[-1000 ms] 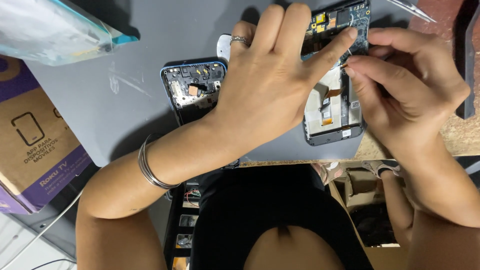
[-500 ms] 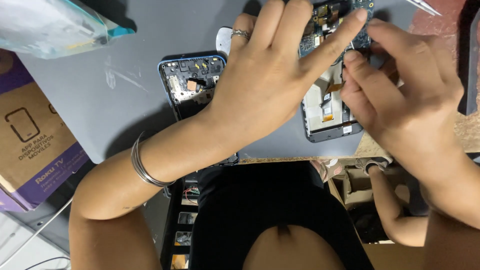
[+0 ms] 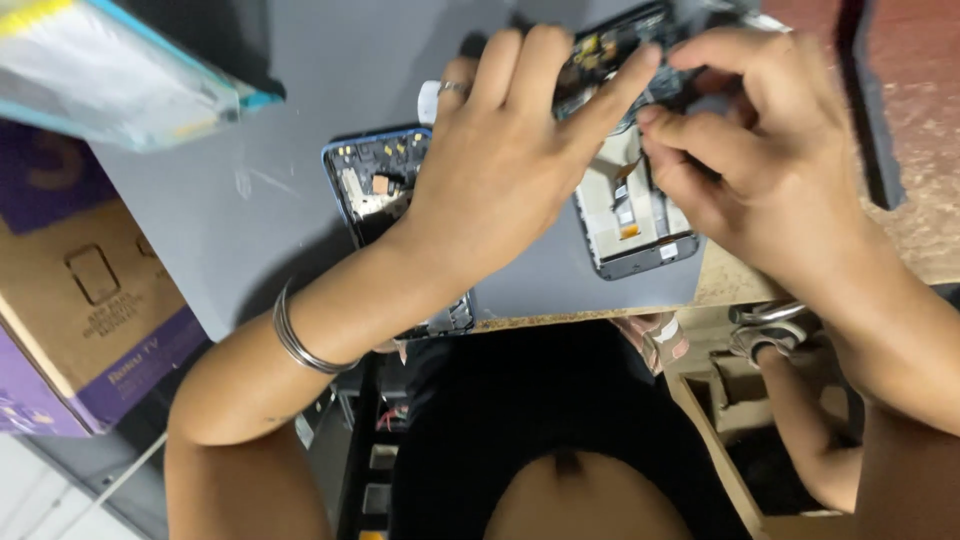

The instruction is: Installing a motherboard and connecting internal ribbon cables during a smartphone repair.

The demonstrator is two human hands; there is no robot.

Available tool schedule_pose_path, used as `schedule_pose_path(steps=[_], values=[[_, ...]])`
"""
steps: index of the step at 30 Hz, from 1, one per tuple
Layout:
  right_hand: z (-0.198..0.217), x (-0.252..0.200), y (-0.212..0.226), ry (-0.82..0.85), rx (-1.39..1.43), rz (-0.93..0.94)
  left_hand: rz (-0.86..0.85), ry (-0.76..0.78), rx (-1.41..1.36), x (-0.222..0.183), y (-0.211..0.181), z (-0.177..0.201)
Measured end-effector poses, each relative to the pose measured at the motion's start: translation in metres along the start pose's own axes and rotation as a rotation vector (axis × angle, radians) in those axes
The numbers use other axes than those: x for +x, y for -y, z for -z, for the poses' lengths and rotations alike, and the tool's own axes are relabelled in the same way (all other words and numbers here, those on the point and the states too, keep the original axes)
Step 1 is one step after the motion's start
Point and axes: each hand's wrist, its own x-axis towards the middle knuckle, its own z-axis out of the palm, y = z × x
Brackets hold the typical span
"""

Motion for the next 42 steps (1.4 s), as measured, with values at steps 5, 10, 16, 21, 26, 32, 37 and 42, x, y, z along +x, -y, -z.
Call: schedule_pose_path(steps=[5, 10, 16, 21, 26, 32, 37, 42], values=[[-0.003, -0.017, -0.009, -0.172, 0.205, -0.051, -0.015, 0.021, 0.066, 0.003, -0.003, 0.002], [-0.015, -0.036, -0.011, -0.267, 0.050, -0.160, -0.017, 0.100, 0.088, 0.006, -0.004, 0.004], [-0.021, -0.045, -0.001, -0.282, 0.079, -0.150, 0.050, 0.141, -0.066, 0.006, -0.010, 0.005], [-0.023, -0.045, 0.017, -0.227, 0.306, -0.235, 0.081, 0.192, -0.136, -0.002, -0.009, 0.013], [-0.031, -0.046, 0.031, -0.198, 0.358, -0.238, 0.102, 0.150, -0.160, -0.015, -0.005, 0.018], [-0.033, -0.034, 0.023, -0.123, -0.053, -0.039, 0.135, 0.092, -0.258, -0.021, -0.001, 0.014], [-0.026, -0.023, 0.020, -0.014, -0.210, 0.034, 0.151, 0.087, -0.264, -0.021, 0.002, 0.013], [-0.026, -0.016, 0.017, -0.009, -0.270, 0.050, 0.132, 0.077, -0.261, -0.021, 0.006, 0.011]])
